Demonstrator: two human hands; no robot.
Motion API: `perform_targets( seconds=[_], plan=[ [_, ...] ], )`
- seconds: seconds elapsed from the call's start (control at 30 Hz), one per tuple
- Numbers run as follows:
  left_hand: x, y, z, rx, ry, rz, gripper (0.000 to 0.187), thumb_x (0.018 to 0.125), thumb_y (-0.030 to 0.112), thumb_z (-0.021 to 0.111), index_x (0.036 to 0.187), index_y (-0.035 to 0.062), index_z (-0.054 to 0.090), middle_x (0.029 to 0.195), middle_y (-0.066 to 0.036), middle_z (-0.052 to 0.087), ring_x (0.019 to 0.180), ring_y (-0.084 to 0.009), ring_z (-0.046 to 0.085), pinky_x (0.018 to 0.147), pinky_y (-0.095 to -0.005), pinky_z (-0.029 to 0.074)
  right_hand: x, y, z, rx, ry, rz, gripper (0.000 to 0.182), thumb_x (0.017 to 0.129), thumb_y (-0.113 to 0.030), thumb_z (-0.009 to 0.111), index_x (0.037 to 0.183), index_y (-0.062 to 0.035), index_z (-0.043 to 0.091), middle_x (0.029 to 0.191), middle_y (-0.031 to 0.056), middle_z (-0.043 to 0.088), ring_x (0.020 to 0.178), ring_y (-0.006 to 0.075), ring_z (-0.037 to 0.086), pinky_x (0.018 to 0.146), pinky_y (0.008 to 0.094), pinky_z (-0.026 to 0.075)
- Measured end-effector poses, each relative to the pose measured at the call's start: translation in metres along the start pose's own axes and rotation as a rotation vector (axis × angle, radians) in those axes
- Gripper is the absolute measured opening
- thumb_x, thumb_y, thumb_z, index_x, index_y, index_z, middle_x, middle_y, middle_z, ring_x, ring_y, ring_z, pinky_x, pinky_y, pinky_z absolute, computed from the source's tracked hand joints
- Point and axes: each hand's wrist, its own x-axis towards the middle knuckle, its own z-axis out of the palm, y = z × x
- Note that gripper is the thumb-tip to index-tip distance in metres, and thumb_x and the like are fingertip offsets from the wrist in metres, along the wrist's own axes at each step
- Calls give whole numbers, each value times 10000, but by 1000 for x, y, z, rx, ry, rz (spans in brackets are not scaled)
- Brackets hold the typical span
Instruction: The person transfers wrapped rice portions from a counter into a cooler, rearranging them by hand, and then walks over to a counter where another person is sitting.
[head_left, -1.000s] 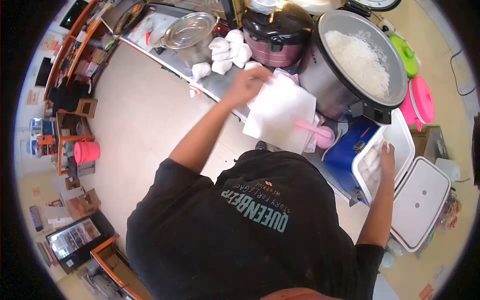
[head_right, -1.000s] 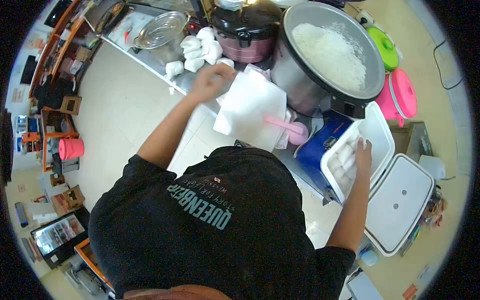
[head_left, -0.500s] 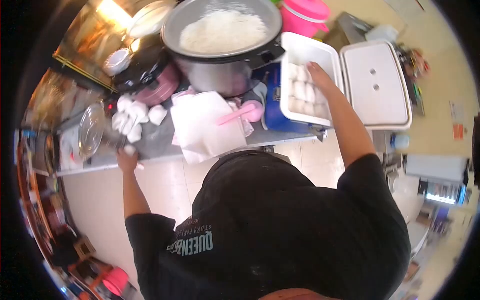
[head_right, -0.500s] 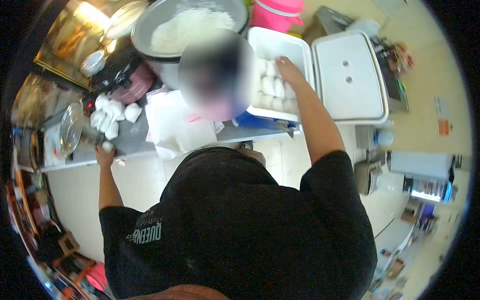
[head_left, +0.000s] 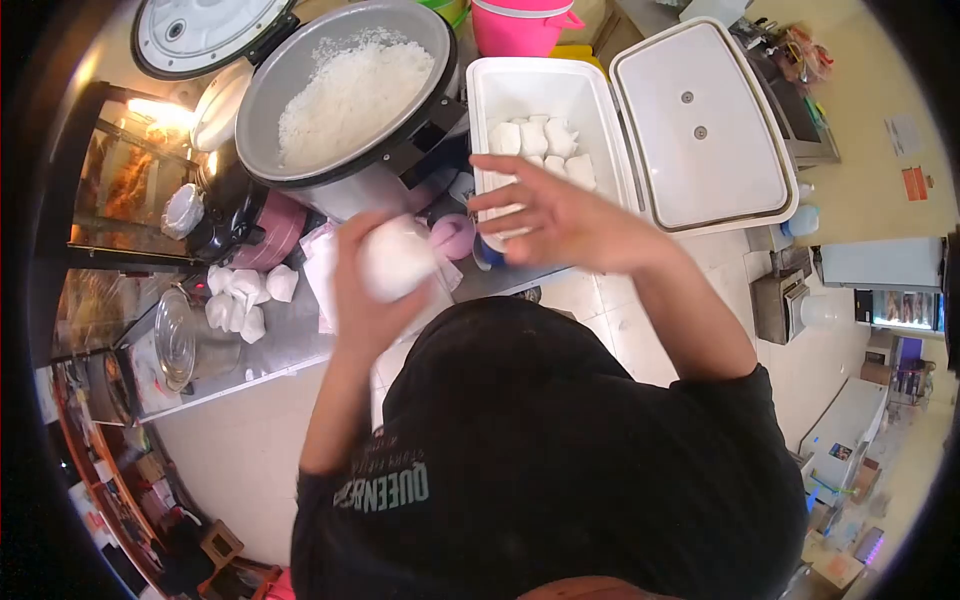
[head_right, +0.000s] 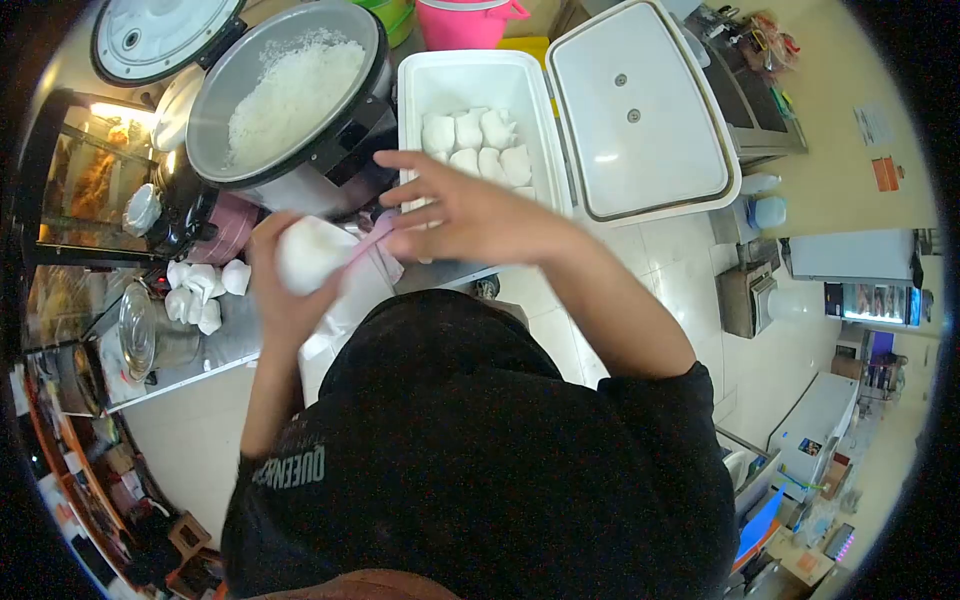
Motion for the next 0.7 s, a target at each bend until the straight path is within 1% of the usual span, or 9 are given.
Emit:
perform_targets(
  seconds=[0.07, 0.13, 0.2, 0.27, 0.33, 0.43, 0.5, 0.6, 0.7],
  plan=[
    [56, 27, 66, -98, -58, 372, 775, 704, 209, 859, 1352, 22, 478, 1297, -166, 559, 1185, -329, 573, 1027, -434, 446, -8, -13, 9, -135, 101, -79, 863, 860, -264, 804, 1539, -82, 304, 1421, 142, 476, 1271, 212, 515, 1020, 358, 474],
    [106, 44, 106, -245, -149, 556, 803, 759, 252, 841, 1405, 16, 427, 1366, -196, 510, 1257, -350, 522, 1078, -432, 414, -9, -5, -30, -675, 471, -363, 822, 840, -253, 813, 1498, -68, 355, 1387, 114, 499, 1244, 181, 511, 1013, 338, 471],
    [148, 47, 130, -511, -374, 567, 820, 797, 297, 813, 1434, 1, 388, 1391, -227, 478, 1309, -381, 470, 1119, -420, 385, -20, -12, -67, -412, 628, -299, 669, 837, -178, 789, 1402, -48, 457, 1269, 83, 589, 1154, 162, 568, 954, 311, 497],
    [187, 12, 156, -259, -606, 457, 801, 799, 328, 810, 1436, 31, 425, 1401, -205, 488, 1335, -375, 461, 1137, -420, 372, -33, -31, -88, -362, 781, -294, 585, 821, -175, 789, 1326, -47, 525, 1145, 105, 653, 1064, 205, 632, 898, 337, 525],
    [224, -27, 200, 276, -899, 526, 682, 850, 359, 742, 1420, 84, 487, 1442, -150, 488, 1352, -335, 465, 1127, -434, 379, -28, -41, -105, -501, 796, -335, 574, 808, -205, 790, 1306, -53, 547, 1111, 125, 673, 1035, 212, 653, 878, 339, 533],
    [229, -69, 276, 416, -931, 696, 440, 921, 335, 617, 1310, 130, 613, 1364, -98, 583, 1302, -319, 513, 1096, -438, 405, 14, -31, -133, -837, 897, -220, 674, 749, -356, 802, 1300, -56, 556, 1111, 211, 683, 1031, 309, 680, 879, 404, 539],
    [226, -83, 302, 527, -1126, 667, 382, 948, 326, 558, 1261, 127, 651, 1305, -98, 629, 1251, -324, 553, 1071, -436, 428, 58, 1, -150, -990, 882, -203, 647, 768, -341, 786, 1304, -63, 555, 1165, 230, 657, 1088, 363, 638, 925, 446, 511],
    [218, -109, 319, 314, -1041, 762, 352, 957, 332, 534, 1206, 138, 693, 1254, -109, 666, 1201, -321, 591, 1045, -432, 454, 91, 56, -170, -1259, 814, -17, 568, 788, -230, 734, 1268, -29, 506, 1192, 247, 588, 1138, 428, 596, 931, 488, 513],
    [204, -78, 292, 494, -1083, 408, 373, 974, 359, 502, 1213, 149, 698, 1249, -118, 678, 1191, -314, 600, 1032, -425, 469, 96, 84, -187, -1419, 681, 182, 498, 820, -182, 701, 1245, -10, 508, 1213, 246, 573, 1134, 424, 606, 933, 477, 528]
  ],
)
